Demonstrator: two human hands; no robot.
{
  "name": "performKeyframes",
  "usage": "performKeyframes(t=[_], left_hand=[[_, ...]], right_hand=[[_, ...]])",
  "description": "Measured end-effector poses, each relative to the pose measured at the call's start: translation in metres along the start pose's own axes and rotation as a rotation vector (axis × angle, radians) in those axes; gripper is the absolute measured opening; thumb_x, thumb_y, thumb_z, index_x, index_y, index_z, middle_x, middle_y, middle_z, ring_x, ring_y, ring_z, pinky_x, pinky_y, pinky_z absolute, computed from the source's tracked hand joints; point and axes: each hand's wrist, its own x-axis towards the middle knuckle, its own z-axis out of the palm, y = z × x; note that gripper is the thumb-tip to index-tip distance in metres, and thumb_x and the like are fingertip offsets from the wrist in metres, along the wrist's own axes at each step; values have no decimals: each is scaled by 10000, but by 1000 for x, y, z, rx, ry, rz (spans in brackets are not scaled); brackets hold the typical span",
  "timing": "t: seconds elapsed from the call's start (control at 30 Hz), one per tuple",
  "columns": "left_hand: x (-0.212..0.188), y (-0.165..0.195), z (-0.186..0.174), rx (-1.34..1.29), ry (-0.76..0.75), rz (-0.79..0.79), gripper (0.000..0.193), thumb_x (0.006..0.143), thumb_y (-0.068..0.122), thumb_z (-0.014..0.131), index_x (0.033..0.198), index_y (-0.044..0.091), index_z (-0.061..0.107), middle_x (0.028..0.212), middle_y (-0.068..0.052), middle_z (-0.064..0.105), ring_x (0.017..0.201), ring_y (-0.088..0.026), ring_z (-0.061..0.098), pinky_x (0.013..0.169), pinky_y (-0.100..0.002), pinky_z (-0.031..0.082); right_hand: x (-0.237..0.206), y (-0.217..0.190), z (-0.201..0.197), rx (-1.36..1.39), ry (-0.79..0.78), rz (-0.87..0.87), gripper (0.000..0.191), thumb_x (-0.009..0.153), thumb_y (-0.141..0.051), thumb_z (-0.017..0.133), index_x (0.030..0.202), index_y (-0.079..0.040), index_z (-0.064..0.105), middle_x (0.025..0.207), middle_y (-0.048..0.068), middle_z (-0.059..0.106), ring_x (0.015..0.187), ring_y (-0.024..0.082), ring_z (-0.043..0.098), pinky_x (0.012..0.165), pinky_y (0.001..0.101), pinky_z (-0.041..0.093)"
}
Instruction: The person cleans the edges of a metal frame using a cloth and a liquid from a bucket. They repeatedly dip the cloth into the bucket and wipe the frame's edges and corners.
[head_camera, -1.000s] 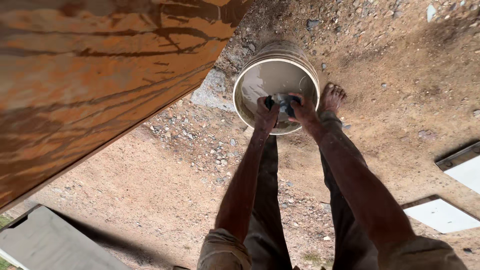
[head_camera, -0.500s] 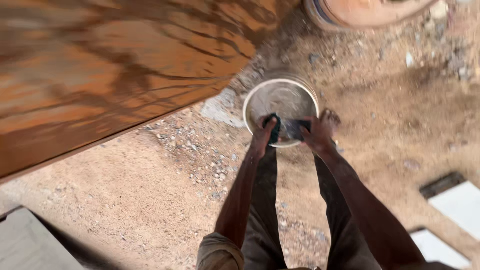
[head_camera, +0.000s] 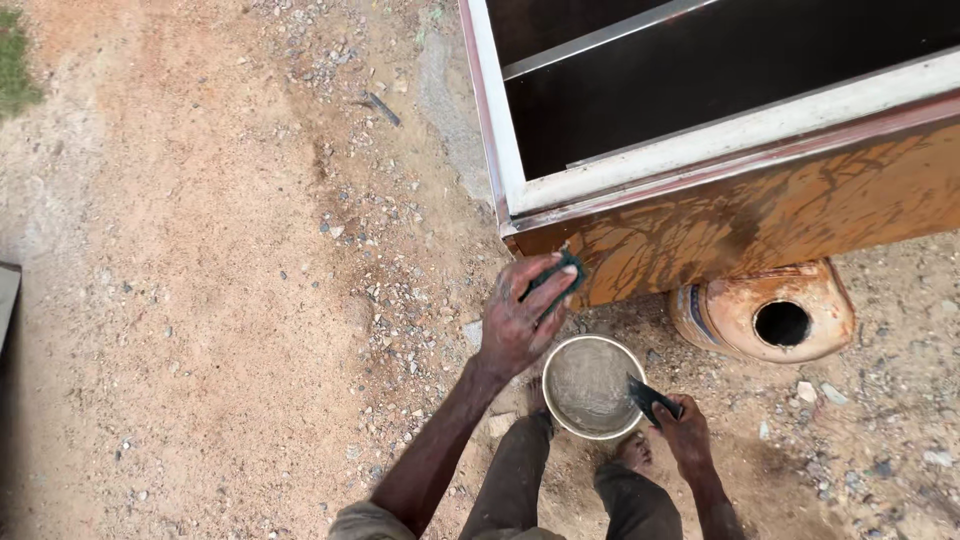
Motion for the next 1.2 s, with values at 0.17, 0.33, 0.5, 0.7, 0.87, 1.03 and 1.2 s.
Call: performKeyframes(t=[0.17,0.33,0.5,0.7,0.87,1.03,1.2], left_hand=[[62,-57,9,212,58,230,772,869,157,863,1538,257,491,1501,-123,526,1358,-346,542,1201,-543,470],[86,-81,47,452,-41,259,803,906,40,787,1607,175,420,1601,-144,483,1494,-329,456,1285,-546,383],[129,-34,126,397,-204,408,842,928,83,755,1646,122,316,1687,-176,340,1554,-348,341,1308,-546,248],[244,70,237,327,-357,436,909,875,95,742,1639,57,252,1714,-200,198,1570,-407,245,1313,-564,178],[346,169,338,507,-325,529,851,915,87,699,1642,90,256,1716,-170,210,1577,-364,259,1322,-529,194],[451,270,456,373,-297,578,803,994,102,673,1655,73,218,1731,-182,188,1601,-389,230,1355,-536,179],[541,357,554,283,-298,606,960,894,217,790,1631,102,185,1710,-176,209,1596,-390,228,1358,-542,156]], right_hand=[[-6,-39,7,-233,68,-92,277,941,-214,756,1123,-33,652,881,91,698,741,161,630,620,331,527],[-18,-59,2,-306,106,-5,282,909,-244,754,1121,-87,653,857,77,736,694,168,709,629,328,579],[-29,-65,-21,-346,124,-68,293,932,-254,762,1102,-40,657,847,126,754,699,183,717,634,345,597],[-20,-79,-69,7,199,-18,312,913,-191,742,1140,-26,606,942,142,724,753,171,728,592,318,646],[14,-100,-137,318,147,19,333,920,-150,738,1149,18,565,1013,181,707,798,209,734,567,342,665],[71,-126,-242,337,82,39,344,908,-170,737,1177,-29,577,1056,199,722,847,222,738,589,346,666],[118,-143,-348,364,64,161,345,930,-173,703,1186,-24,527,1095,194,701,877,242,755,637,365,695]])
